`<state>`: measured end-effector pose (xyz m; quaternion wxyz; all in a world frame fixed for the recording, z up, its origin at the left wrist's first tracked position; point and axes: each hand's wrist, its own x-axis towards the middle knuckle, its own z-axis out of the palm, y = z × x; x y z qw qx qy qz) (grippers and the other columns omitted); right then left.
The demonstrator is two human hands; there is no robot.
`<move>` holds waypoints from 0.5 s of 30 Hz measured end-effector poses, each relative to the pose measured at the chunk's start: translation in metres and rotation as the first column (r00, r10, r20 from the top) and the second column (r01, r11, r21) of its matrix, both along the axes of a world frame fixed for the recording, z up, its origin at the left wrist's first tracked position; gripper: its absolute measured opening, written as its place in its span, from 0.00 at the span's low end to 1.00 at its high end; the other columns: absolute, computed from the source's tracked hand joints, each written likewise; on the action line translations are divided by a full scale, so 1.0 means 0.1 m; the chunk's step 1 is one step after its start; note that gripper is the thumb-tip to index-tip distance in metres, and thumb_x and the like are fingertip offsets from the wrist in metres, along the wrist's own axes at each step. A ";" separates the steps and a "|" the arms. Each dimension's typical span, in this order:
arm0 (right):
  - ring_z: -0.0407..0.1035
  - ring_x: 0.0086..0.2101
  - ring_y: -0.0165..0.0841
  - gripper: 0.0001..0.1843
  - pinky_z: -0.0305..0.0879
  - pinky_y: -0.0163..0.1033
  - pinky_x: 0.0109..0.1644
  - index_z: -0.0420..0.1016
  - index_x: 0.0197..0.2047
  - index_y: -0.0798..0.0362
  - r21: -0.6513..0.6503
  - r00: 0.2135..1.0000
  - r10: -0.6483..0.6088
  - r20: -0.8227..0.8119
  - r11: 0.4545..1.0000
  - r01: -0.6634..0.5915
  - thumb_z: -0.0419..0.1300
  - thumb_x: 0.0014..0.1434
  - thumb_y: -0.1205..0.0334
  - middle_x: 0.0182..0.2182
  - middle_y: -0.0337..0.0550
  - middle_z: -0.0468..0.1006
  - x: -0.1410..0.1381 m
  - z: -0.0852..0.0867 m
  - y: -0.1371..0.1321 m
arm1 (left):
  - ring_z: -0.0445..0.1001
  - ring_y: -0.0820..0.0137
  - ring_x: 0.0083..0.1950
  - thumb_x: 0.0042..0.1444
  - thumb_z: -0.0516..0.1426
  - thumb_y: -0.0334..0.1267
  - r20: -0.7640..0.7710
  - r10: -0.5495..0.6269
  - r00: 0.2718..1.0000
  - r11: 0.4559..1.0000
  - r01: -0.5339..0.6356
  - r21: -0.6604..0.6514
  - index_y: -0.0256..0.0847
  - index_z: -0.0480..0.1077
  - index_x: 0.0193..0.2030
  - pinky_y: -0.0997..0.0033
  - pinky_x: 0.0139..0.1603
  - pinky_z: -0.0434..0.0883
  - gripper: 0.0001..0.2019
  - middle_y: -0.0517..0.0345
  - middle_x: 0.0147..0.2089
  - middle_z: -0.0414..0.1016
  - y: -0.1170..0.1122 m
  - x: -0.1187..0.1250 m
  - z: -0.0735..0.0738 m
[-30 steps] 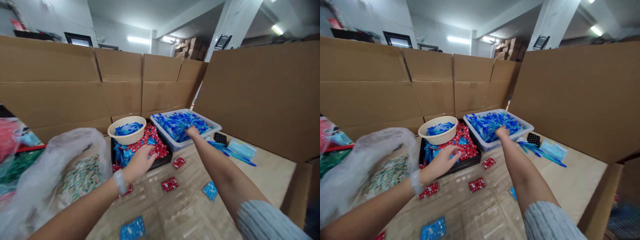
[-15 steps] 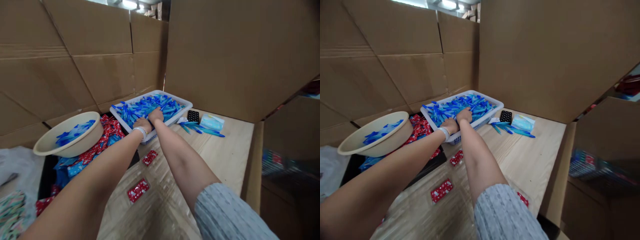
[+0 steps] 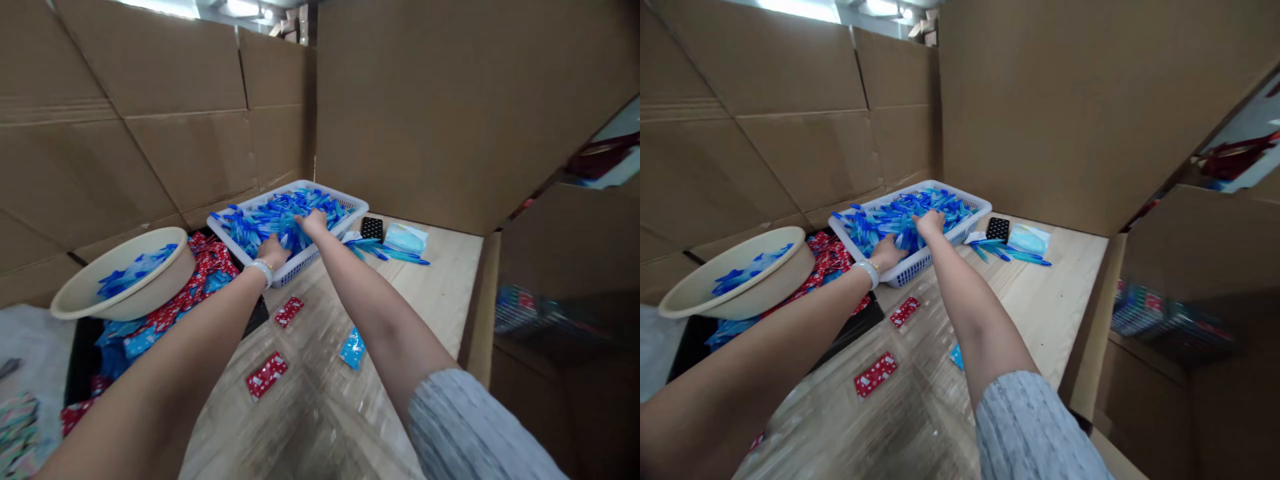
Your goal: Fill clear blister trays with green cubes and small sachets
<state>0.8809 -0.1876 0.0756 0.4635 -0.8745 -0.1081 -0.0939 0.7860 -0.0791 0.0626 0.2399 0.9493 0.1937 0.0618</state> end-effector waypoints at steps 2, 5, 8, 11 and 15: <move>0.55 0.48 0.42 0.20 0.51 0.45 0.51 0.63 0.47 0.61 -0.067 0.977 -0.159 0.143 0.983 0.170 0.47 0.55 0.57 0.46 0.55 0.62 0.00 -0.04 -0.30 | 0.63 0.57 0.53 0.42 0.58 0.43 0.023 -0.010 1.000 0.998 0.009 0.055 0.36 0.57 0.54 0.65 0.46 0.62 0.31 0.41 0.52 0.65 -0.03 -0.04 0.01; 0.54 0.48 0.41 0.19 0.49 0.43 0.52 0.63 0.46 0.61 -0.249 0.904 -0.358 0.233 0.877 0.412 0.42 0.57 0.59 0.45 0.55 0.62 0.10 -0.30 -0.96 | 0.61 0.56 0.54 0.44 0.55 0.45 0.127 -0.040 0.991 0.993 0.026 0.113 0.37 0.59 0.53 0.63 0.49 0.60 0.29 0.42 0.52 0.63 -0.06 -0.09 0.01; 0.53 0.50 0.45 0.29 0.50 0.43 0.51 0.59 0.51 0.62 -0.524 0.969 -0.247 0.002 0.825 0.212 0.52 0.51 0.51 0.49 0.57 0.60 0.29 -0.70 -1.51 | 0.61 0.58 0.53 0.46 0.53 0.44 0.284 -0.028 0.958 0.994 -0.004 0.113 0.37 0.62 0.51 0.62 0.52 0.59 0.25 0.44 0.51 0.62 -0.08 -0.11 -0.01; 0.47 0.54 0.48 0.48 0.45 0.46 0.54 0.49 0.58 0.63 -0.655 0.979 -0.151 -0.135 0.755 0.026 0.56 0.42 0.40 0.56 0.58 0.51 0.44 -1.02 -1.71 | 0.61 0.59 0.52 0.46 0.53 0.42 0.412 -0.004 0.911 0.996 -0.036 0.087 0.35 0.64 0.49 0.61 0.54 0.58 0.23 0.45 0.49 0.62 -0.08 -0.11 -0.03; 0.46 0.54 0.50 0.46 0.39 0.51 0.56 0.53 0.57 0.60 -0.739 0.982 -0.175 -0.065 0.670 0.070 0.52 0.42 0.35 0.55 0.58 0.54 0.49 -1.13 -1.71 | 0.61 0.62 0.51 0.46 0.54 0.40 0.541 -0.035 0.840 0.997 -0.008 0.076 0.33 0.65 0.48 0.65 0.55 0.58 0.21 0.46 0.47 0.61 -0.07 -0.10 -0.04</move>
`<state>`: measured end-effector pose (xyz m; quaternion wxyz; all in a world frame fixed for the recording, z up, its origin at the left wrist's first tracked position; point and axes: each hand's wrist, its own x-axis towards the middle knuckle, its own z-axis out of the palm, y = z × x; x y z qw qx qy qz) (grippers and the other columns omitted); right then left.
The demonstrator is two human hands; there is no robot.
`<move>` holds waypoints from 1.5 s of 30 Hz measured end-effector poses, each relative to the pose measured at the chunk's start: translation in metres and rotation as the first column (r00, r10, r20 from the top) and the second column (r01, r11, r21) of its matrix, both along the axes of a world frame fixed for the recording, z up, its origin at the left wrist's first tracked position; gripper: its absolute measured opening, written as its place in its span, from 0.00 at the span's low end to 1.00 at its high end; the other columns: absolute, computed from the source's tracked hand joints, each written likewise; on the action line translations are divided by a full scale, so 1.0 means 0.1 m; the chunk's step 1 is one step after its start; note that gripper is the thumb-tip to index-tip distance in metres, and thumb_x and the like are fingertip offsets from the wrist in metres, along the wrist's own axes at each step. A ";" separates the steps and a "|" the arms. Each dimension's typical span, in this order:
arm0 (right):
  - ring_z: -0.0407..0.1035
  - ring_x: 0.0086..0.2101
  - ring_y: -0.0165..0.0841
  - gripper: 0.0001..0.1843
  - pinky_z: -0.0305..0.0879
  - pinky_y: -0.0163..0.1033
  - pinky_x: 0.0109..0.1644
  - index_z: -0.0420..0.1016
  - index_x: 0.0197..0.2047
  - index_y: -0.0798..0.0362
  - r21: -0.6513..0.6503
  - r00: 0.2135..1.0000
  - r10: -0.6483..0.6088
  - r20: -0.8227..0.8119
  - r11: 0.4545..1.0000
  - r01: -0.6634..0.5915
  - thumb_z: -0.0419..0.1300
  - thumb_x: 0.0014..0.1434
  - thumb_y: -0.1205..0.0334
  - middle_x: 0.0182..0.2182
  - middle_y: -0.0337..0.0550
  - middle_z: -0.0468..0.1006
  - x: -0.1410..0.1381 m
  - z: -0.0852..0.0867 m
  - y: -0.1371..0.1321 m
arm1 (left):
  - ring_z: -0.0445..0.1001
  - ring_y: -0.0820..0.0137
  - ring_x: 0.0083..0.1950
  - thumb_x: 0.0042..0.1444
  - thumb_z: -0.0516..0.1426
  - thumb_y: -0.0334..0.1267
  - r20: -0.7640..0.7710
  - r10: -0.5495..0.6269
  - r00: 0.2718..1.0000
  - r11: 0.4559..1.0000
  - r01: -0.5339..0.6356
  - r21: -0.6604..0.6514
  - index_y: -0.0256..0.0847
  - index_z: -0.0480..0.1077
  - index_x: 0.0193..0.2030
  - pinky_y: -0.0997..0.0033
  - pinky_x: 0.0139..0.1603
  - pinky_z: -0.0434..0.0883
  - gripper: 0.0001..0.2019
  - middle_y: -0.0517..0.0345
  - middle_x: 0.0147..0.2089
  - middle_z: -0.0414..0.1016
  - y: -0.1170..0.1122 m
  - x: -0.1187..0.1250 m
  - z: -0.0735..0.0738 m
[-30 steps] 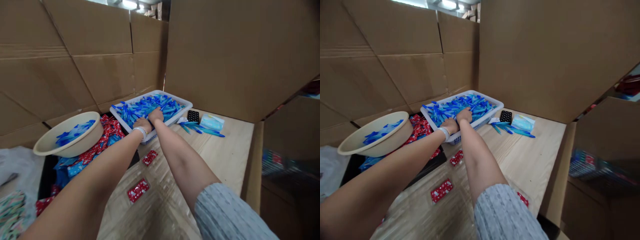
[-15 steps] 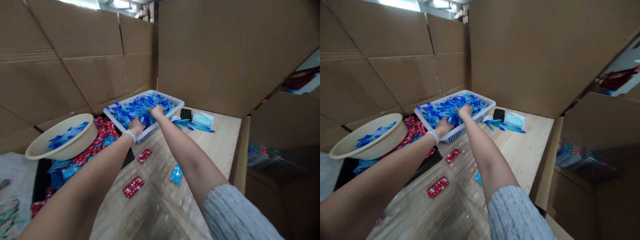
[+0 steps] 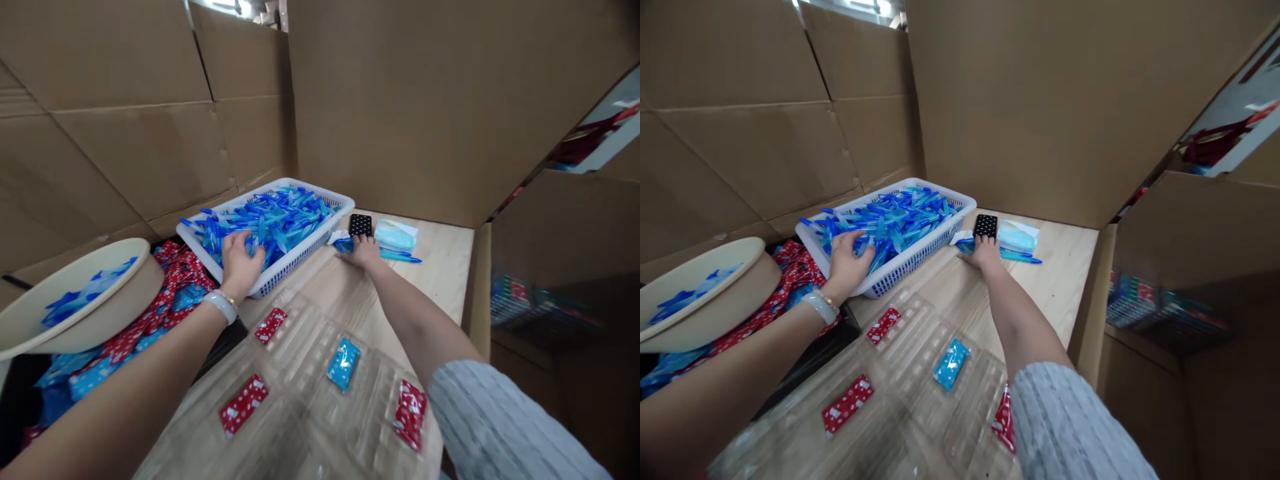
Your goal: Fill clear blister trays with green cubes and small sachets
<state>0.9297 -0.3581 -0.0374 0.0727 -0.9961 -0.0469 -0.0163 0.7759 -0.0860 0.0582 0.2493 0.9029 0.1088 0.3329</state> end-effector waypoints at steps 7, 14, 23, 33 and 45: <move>0.60 0.45 0.46 0.29 0.56 0.45 0.45 0.66 0.47 0.57 -0.005 0.990 0.047 -0.134 0.999 -0.048 0.61 0.42 0.53 0.46 0.56 0.66 -0.14 0.12 0.04 | 0.58 0.63 0.54 0.47 0.53 0.33 0.196 -0.084 0.977 0.996 0.074 0.059 0.37 0.65 0.45 0.61 0.57 0.55 0.16 0.49 0.50 0.58 -0.17 -0.15 0.11; 0.63 0.44 0.42 0.22 0.57 0.44 0.45 0.62 0.47 0.56 0.150 0.997 0.058 -0.057 0.988 -0.049 0.57 0.46 0.68 0.44 0.52 0.68 -0.57 0.29 0.22 | 0.61 0.65 0.51 0.50 0.51 0.32 0.150 -0.463 0.874 0.879 0.474 -0.049 0.38 0.65 0.44 0.63 0.54 0.59 0.13 0.51 0.48 0.61 -0.86 -0.58 0.14; 0.63 0.21 0.28 0.12 0.61 0.33 0.25 0.63 0.24 0.56 0.962 0.928 0.260 -0.267 0.135 0.239 0.57 0.44 0.55 0.18 0.37 0.68 -1.54 0.61 0.27 | 0.70 0.73 0.31 0.52 0.53 0.44 0.074 -0.655 0.752 -0.005 0.094 -0.996 0.42 0.58 0.48 0.74 0.31 0.67 0.18 0.58 0.32 0.69 -1.61 -0.62 -0.16; 0.67 0.23 0.28 0.07 0.63 0.33 0.26 0.66 0.34 0.57 0.895 0.976 0.097 -0.194 0.425 0.136 0.53 0.52 0.62 0.26 0.42 0.73 -1.56 0.68 0.09 | 0.65 0.79 0.19 0.44 0.57 0.29 -0.168 -0.699 0.695 0.212 -0.024 -0.977 0.35 0.65 0.31 0.79 0.19 0.62 0.06 0.59 0.24 0.69 -1.27 -0.87 -0.10; 0.64 0.42 0.37 0.14 0.60 0.37 0.40 0.66 0.41 0.57 -0.399 0.894 0.424 -0.144 0.802 -0.445 0.49 0.51 0.76 0.40 0.51 0.68 -1.14 0.16 -1.37 | 0.62 0.75 0.18 0.42 0.54 0.30 -0.562 -0.439 0.702 0.785 -0.005 -0.619 0.38 0.66 0.28 0.77 0.18 0.58 0.04 0.64 0.17 0.63 -0.69 -1.06 -0.40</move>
